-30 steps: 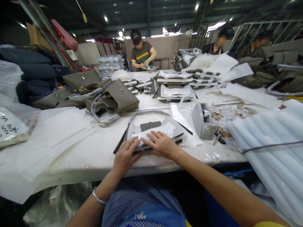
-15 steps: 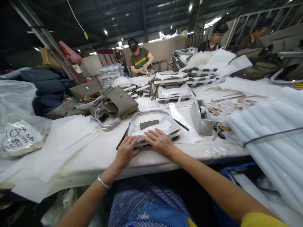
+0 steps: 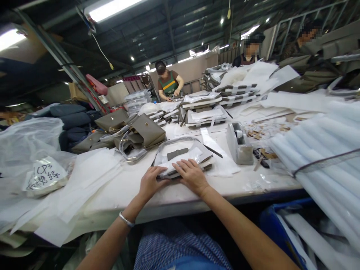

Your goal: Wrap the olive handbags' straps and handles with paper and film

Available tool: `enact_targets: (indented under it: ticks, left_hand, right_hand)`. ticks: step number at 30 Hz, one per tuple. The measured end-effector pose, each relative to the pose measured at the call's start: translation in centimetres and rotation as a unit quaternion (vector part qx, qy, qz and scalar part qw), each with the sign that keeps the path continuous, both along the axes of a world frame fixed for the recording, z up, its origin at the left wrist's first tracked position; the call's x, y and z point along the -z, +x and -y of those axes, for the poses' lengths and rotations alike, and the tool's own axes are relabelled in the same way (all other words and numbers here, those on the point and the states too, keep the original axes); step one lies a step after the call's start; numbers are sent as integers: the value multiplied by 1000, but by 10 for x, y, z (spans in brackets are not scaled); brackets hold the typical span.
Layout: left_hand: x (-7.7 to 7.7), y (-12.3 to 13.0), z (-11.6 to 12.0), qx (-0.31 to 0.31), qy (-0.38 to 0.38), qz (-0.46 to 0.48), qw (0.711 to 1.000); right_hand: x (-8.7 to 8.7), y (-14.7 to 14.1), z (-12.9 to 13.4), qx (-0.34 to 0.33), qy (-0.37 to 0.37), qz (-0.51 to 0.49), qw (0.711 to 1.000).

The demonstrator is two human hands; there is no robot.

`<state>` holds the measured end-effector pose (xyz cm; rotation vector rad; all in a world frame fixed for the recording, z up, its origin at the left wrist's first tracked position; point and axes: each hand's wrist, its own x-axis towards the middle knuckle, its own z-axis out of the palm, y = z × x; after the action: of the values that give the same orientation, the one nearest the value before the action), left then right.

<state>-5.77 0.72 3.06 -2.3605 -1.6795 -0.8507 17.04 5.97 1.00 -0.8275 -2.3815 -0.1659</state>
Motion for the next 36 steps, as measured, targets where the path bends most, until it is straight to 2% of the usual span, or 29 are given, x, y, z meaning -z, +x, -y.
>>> enact_targets:
  ticks: [6,13,20,23,26,29,32,34,36]
  left_hand:
    - [0,0,-1,-3,-16,39,999]
    - [13,1,4,-6,-4,80,997]
    - [23,16,13,-49,35,84,995]
    - [22,20,26,-46,48,62,996]
    - [17,17,45,-16,46,58,997]
    - [7,5,56,14,-2,120,993]
    - [-3,-18,45,-7,-26,207,978]
    - [-4,-38,23,-51,-21,239,969]
    - [0,-59,-9,-102,-54,269,956]
  right_hand:
    - [1,0,0,2,-1,-15,1000]
    - [1,-1,-1,1,-16,-25,1000]
    - [7,2,-2,-4,-4,-34,999]
    - [10,6,6,-15,1,-38,999]
    - [11,6,22,-23,14,-53,998]
    - [5,4,39,-26,13,-71,997]
    - [-3,4,52,-28,-4,-101,995]
    - [-5,7,58,-8,-15,-142,990]
    - [-3,11,64,34,-49,-184,981]
